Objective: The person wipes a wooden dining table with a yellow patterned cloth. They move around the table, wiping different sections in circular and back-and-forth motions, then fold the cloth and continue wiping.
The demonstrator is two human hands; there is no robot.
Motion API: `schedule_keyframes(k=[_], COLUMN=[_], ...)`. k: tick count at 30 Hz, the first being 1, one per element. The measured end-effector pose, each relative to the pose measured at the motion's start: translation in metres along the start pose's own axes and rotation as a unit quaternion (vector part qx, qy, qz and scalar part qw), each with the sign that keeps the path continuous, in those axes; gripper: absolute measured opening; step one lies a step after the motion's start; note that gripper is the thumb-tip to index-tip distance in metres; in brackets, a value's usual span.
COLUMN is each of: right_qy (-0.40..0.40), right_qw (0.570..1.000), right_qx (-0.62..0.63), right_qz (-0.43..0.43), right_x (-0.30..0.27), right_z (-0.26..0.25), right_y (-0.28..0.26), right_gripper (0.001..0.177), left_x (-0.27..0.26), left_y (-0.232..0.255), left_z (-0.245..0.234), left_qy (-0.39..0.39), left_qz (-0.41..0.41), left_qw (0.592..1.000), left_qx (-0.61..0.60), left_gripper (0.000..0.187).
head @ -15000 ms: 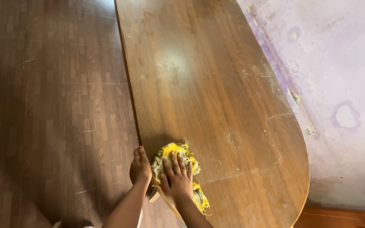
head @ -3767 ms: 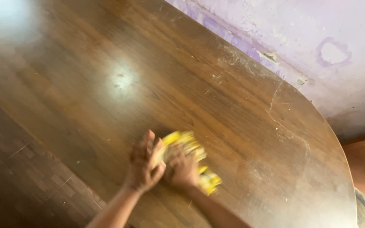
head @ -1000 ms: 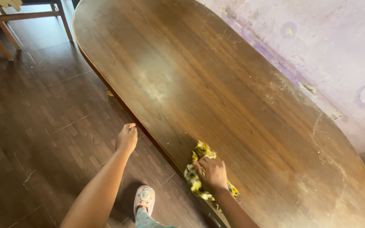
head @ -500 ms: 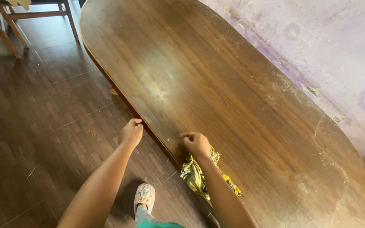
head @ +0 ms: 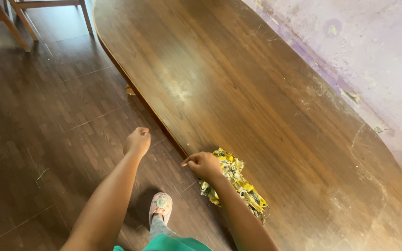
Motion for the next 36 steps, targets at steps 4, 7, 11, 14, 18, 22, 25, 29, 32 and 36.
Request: schedule_keyframes(k=[4,7,11,14,18,22,25,29,32,36], right_qy=[0.26,0.168,0.072,0.091,0.103,0.126,0.144,0.138,0.137,0.1], right_qw=[0.958,0.984,0.98,0.976,0.979,0.977,0.973,0.98,0.983,0.986], right_qx=[0.123,-0.051,-0.183,-0.198,-0.174,-0.173,-0.179,-0.139,-0.124,-0.124], right_qz=[0.004,-0.042,-0.025,0.001,0.02,-0.011,-0.03,-0.019,0.003,0.055], right_x=[-0.028,-0.046,-0.029,0.02,0.047,0.018,-0.025,-0.054,-0.039,0.019], right_z=[-0.002,0.017,0.048,0.044,0.036,0.042,0.047,0.045,0.033,0.006], right_y=[0.042,0.085,0.073,0.034,-0.006,0.007,0.034,0.042,0.027,-0.006], right_gripper=[0.041,0.066,0.101,0.1,0.102,0.097,0.094,0.093,0.093,0.102], left_x=[0.004,0.001,-0.01,-0.015,-0.021,-0.024,-0.025,-0.024,-0.012,0.031], left_y=[0.002,-0.009,-0.019,-0.02,-0.014,-0.003,-0.013,-0.039,-0.046,-0.025], left_z=[-0.001,-0.005,-0.012,-0.011,-0.017,-0.019,-0.009,0.019,0.033,0.04], left_qy=[0.031,0.028,0.013,0.009,0.012,-0.011,-0.01,-0.018,-0.048,-0.025], left_qz=[0.073,0.077,0.047,0.052,0.088,0.082,0.096,0.075,0.051,0.048], left_qw=[0.997,0.993,0.996,0.995,0.992,0.992,0.993,0.995,0.997,0.998], left_qx=[-0.018,0.09,0.079,0.086,0.095,0.099,0.068,0.058,0.035,0.008], left_gripper=[0.038,0.039,0.039,0.039,0.039,0.038,0.036,0.035,0.036,0.041])
Point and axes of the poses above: each hand's wrist, its own x-axis towards the middle knuckle, its own z-axis out of the palm, y = z × x, the point moved 1 cm from there along x, towards the middle knuckle, and after that the axes turned 2 degrees about z, right-handed, at the moved point
